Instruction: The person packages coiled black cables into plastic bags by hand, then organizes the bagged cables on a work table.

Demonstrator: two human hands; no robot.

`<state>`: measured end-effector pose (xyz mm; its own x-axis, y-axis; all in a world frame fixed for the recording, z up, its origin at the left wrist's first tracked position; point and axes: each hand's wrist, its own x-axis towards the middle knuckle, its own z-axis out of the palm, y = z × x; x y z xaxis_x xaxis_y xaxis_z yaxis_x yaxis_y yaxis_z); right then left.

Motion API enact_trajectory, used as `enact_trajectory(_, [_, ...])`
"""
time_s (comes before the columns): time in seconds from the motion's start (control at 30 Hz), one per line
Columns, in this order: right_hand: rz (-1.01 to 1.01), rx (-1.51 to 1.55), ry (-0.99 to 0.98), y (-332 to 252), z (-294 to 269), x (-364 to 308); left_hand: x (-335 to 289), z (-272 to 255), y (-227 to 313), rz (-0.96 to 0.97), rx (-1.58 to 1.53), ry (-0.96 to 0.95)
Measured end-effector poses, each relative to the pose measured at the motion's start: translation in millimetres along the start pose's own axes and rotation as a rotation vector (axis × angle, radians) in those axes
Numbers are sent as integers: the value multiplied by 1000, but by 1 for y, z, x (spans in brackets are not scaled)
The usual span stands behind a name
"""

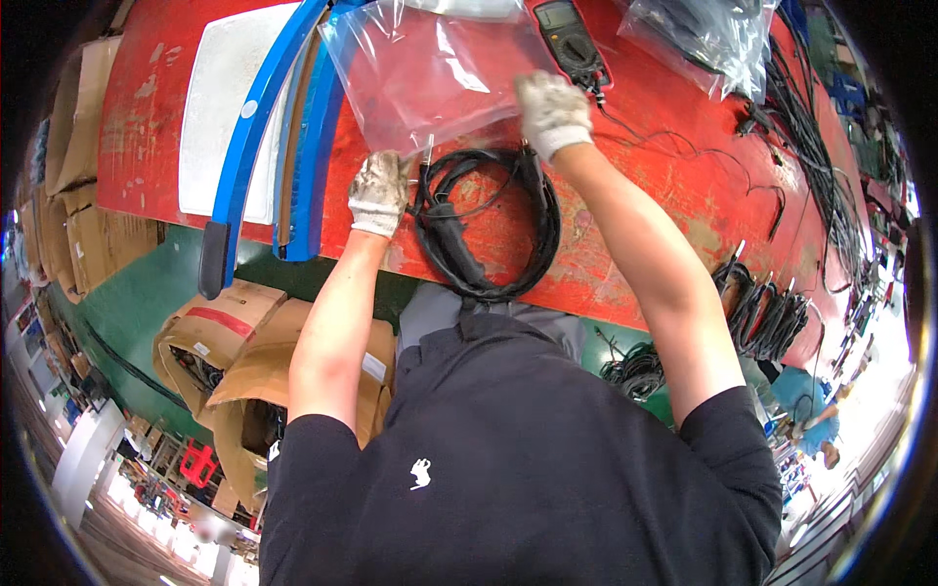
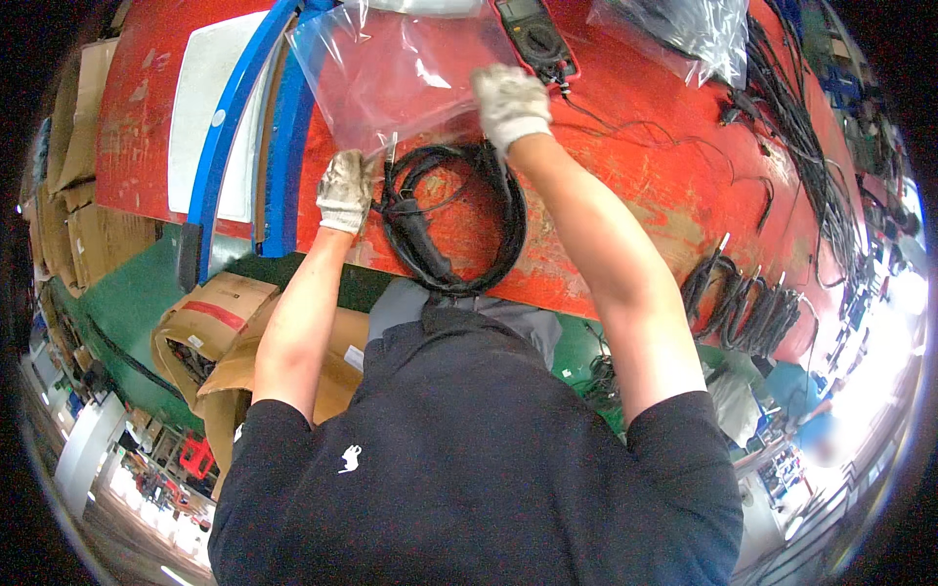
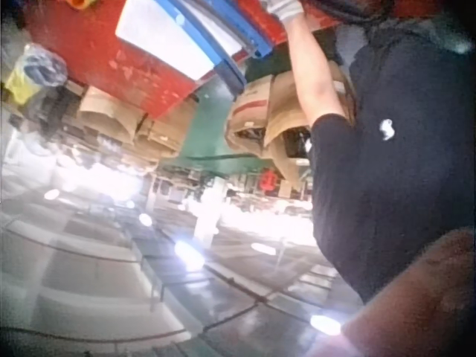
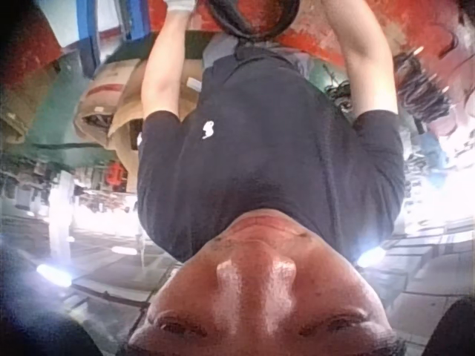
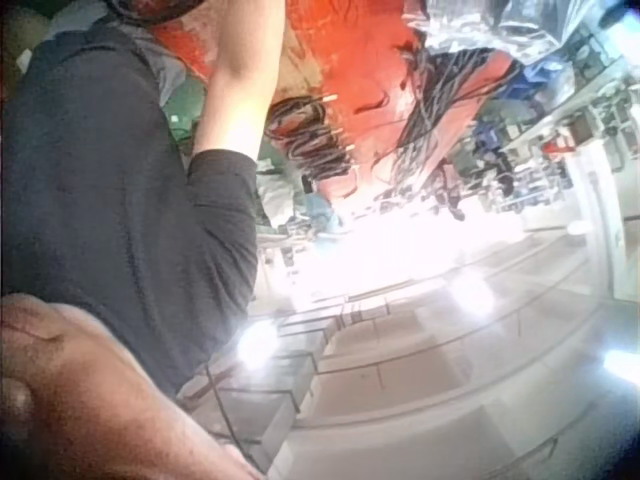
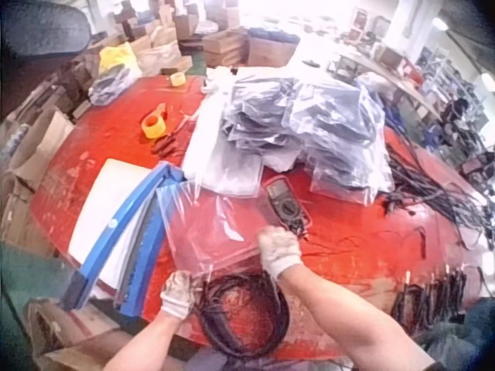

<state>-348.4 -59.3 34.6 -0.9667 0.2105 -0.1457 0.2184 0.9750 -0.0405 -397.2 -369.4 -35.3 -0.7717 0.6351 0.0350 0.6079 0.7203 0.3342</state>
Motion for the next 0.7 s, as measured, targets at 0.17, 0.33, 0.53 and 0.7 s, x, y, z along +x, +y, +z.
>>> enact_trajectory(0.17, [540,204,-217,28,-8,-36,-2,-5,10,-205,64,-91])
enact_trajectory(0.33, [607,461,-218,53,56,-64,10,-19,11,-452,-16,-342])
enact_trajectory(0.53, [596,1175,-350,41,65,-87,-9,-24,9,-520,-313,-469])
enact_trajectory(0.7, [653,859,-250,4,49,-99,-34,-9,50,-580,-371,-316])
